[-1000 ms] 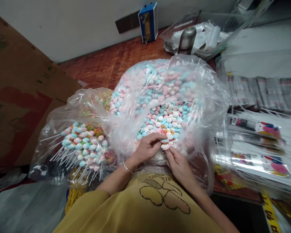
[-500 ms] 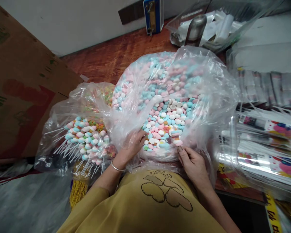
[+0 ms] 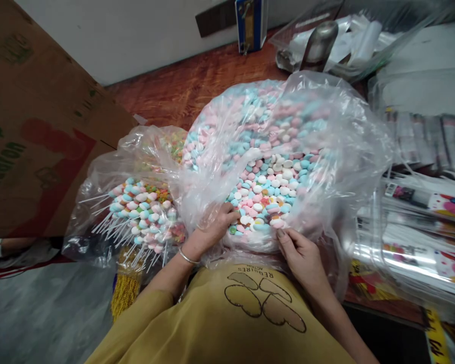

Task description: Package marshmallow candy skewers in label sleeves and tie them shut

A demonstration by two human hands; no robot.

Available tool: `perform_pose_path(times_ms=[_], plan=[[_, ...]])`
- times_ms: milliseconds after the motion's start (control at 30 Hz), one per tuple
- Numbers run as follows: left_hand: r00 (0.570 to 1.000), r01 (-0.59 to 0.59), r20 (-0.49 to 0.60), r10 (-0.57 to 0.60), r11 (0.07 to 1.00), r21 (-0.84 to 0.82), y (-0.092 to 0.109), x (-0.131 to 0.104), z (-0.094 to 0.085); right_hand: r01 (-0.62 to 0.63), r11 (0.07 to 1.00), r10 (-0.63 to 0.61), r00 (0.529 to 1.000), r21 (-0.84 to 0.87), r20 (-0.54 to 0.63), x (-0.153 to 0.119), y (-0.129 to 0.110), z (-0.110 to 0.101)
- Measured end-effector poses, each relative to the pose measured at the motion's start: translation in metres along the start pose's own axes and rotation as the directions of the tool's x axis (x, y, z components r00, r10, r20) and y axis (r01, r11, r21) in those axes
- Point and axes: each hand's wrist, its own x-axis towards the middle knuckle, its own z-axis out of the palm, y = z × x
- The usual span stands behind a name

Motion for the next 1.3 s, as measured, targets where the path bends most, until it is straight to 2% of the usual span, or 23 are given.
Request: perform_pose_path(times_ms=[133, 233, 333, 433, 533, 633, 800, 1033, 1167, 1300], plan=[[0.985, -0.126, 0.145, 0.095, 0.967, 0.222, -0.003, -0.001, 0.002, 0.019, 1.0, -0.019, 1.0, -0.017, 0.013, 0.001, -0.001, 0.0], [0.982, -0.159, 0.144, 0.125, 0.955, 0.252, -0.004, -0.005, 0.0, 0.032, 0.999, -0.032, 0.999, -0.037, 0.016, 0.001, -0.002, 0.0], [0.99, -0.139, 0.038, 0.135, 0.974, 0.176, -0.001, -0.01, -0.002, 0.047, 0.998, -0.045, 0.998, -0.052, 0.048, 0.0, -0.008, 0.001], [0.997, -0.011, -0.075, 0.007, 0.999, -0.053, 0.006, -0.01, 0.004, 0.076, 0.994, -0.063, 0.983, -0.073, 0.173, -0.001, -0.019, 0.006], [0.984, 0.144, -0.041, -0.173, 0.911, -0.386, 0.013, -0.005, 0.012, 0.096, 0.991, -0.068, 0.964, -0.098, 0.259, -0.001, -0.029, 0.012], [0.967, 0.23, 0.037, -0.253, 0.797, -0.559, 0.017, -0.002, 0.017, 0.098, 0.988, -0.063, 0.963, -0.121, 0.264, -0.001, -0.032, 0.014], [0.941, 0.291, 0.043, -0.335, 0.739, -0.608, 0.016, -0.003, 0.019, 0.085, 0.988, -0.049, 0.965, -0.131, 0.257, -0.001, -0.031, 0.012], [0.928, 0.293, -0.02, -0.373, 0.759, -0.581, 0.013, -0.003, 0.022, 0.093, 0.986, -0.054, 0.965, -0.14, 0.258, -0.002, -0.033, 0.01], [0.944, 0.265, -0.017, -0.329, 0.79, -0.553, 0.02, -0.003, 0.019, 0.095, 0.984, -0.055, 0.966, -0.15, 0.253, -0.002, -0.031, 0.01], [0.971, 0.184, -0.04, -0.237, 0.839, -0.513, 0.025, -0.003, 0.018, 0.087, 0.983, -0.042, 0.963, -0.16, 0.266, -0.003, -0.03, 0.01]])
